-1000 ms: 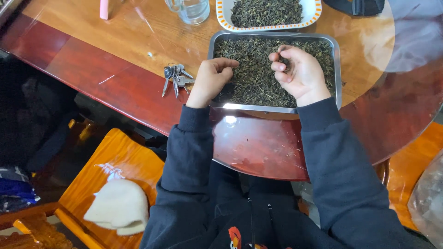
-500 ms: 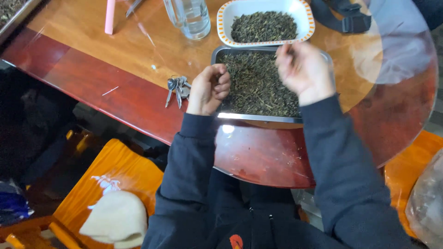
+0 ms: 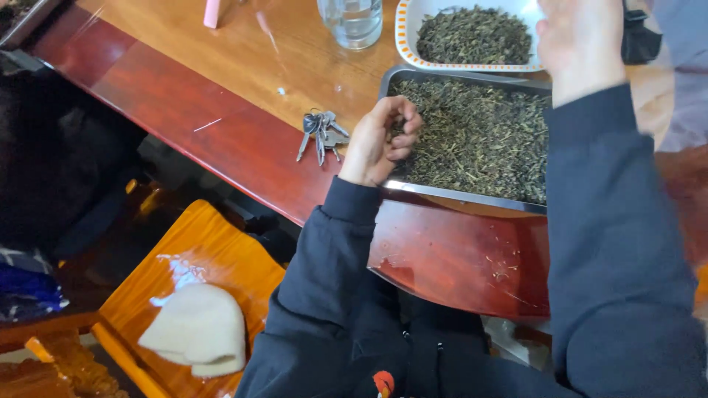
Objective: Manually sorting dried tea leaves to remove stems and impurities by picking them out and placing them in a separate container.
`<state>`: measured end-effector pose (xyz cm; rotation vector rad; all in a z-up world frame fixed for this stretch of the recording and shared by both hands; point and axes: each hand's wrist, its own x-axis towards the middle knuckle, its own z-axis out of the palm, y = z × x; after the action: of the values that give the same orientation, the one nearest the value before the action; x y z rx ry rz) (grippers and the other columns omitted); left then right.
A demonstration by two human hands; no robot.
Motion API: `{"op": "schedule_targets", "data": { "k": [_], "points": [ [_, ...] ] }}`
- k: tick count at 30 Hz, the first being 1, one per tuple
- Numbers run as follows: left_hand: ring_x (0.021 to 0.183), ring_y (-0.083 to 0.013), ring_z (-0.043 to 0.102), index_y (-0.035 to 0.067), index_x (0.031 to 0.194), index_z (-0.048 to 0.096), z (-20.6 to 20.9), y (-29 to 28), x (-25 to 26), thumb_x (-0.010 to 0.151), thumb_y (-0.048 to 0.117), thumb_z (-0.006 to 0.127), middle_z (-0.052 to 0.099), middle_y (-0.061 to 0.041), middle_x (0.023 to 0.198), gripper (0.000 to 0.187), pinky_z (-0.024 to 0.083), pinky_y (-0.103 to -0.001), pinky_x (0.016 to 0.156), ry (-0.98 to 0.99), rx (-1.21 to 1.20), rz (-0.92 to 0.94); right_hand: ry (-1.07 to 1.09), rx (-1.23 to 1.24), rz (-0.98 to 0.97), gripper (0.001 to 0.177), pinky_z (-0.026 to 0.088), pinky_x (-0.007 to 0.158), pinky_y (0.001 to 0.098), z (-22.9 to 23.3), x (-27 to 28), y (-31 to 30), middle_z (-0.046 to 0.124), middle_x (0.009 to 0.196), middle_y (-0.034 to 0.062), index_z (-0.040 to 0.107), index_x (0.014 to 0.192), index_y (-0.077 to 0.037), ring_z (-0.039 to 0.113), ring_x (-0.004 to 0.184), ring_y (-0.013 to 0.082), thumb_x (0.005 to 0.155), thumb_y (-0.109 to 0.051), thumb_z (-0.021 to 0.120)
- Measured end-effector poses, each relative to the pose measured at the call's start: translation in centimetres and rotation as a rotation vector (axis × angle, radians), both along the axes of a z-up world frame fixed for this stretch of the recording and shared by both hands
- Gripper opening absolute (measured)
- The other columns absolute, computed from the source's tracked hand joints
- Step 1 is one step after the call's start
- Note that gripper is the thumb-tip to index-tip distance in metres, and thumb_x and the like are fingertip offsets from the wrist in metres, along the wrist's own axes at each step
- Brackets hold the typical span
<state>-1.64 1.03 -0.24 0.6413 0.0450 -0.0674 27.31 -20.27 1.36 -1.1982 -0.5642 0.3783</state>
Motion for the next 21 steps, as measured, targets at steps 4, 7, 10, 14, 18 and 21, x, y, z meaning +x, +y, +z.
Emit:
{"op": "schedule_targets", "data": {
  "k": [4,7,10,14,18,21],
  "points": [
    [0.046,-0.0030,0.024,0.012,0.080,0.048,-1.6,0.6,1.4,0.092,0.022,0.052,0.040,-0.001,0.069,0.016,0.005,-0.019,0.035,0.019,0.001,0.084,0.453,0.170,-0.265,0.028,0.056,0.075,0.0246,4.8,-14.8,-3.7,0.076,0.100,0.0053,0.076,0.108,-0.008,0.073,0.091,0.0159,0.089,-0.028,0.075],
    [0.053,-0.0079,0.030,0.012,0.084,0.053,-1.2,1.1,4.6,0.090,0.017,0.054,0.045,0.000,0.073,0.008,0.012,-0.022,0.041,0.094,-0.086,0.095,0.241,0.086,-0.297,0.013,0.051,0.077,0.0222,2.5,-17.1,-7.6,0.072,0.107,0.0003,0.072,0.102,-0.014,0.066,0.098,0.0123,0.092,-0.021,0.073],
    [0.057,-0.0105,0.058,0.011,0.102,0.060,-0.1,1.1,11.5,0.095,0.013,0.063,0.067,0.000,0.081,0.008,0.040,-0.027,0.051,0.185,-0.176,0.258,0.206,0.076,-0.503,0.006,0.046,0.074,0.0254,-0.3,-16.6,-9.8,0.072,0.102,0.0007,0.069,0.096,-0.015,0.066,0.091,0.0119,0.093,-0.012,0.065],
    [0.109,-0.0327,0.026,0.014,0.127,0.041,2.6,2.3,20.9,0.068,0.050,0.071,0.033,-0.022,0.124,0.076,0.026,-0.046,0.089,0.069,0.239,0.215,0.175,0.108,-0.499,0.007,0.051,0.068,0.0205,-1.9,-15.9,-9.2,0.074,0.104,0.0037,0.067,0.100,-0.013,0.068,0.087,0.0085,0.098,-0.008,0.064],
    [0.157,-0.0416,-0.005,0.018,0.164,0.001,5.0,1.3,19.9,0.058,0.082,0.054,0.002,-0.028,0.170,0.135,-0.001,-0.052,0.124,0.021,0.629,0.112,0.115,-0.054,-0.507,0.014,0.050,0.073,0.0182,-0.4,-17.3,-9.3,0.069,0.106,-0.0008,0.069,0.102,-0.012,0.064,0.093,0.0058,0.101,-0.006,0.057],
    [0.144,-0.0301,0.049,-0.004,0.154,0.031,6.5,0.3,15.3,0.082,0.047,0.065,0.049,-0.026,0.154,0.094,0.036,-0.035,0.120,0.017,0.705,0.290,0.071,-0.107,-0.510,0.015,0.050,0.073,0.0170,0.2,-17.9,-9.1,0.069,0.105,-0.0022,0.069,0.100,-0.013,0.063,0.092,0.0041,0.101,-0.006,0.056]
  ]
}}
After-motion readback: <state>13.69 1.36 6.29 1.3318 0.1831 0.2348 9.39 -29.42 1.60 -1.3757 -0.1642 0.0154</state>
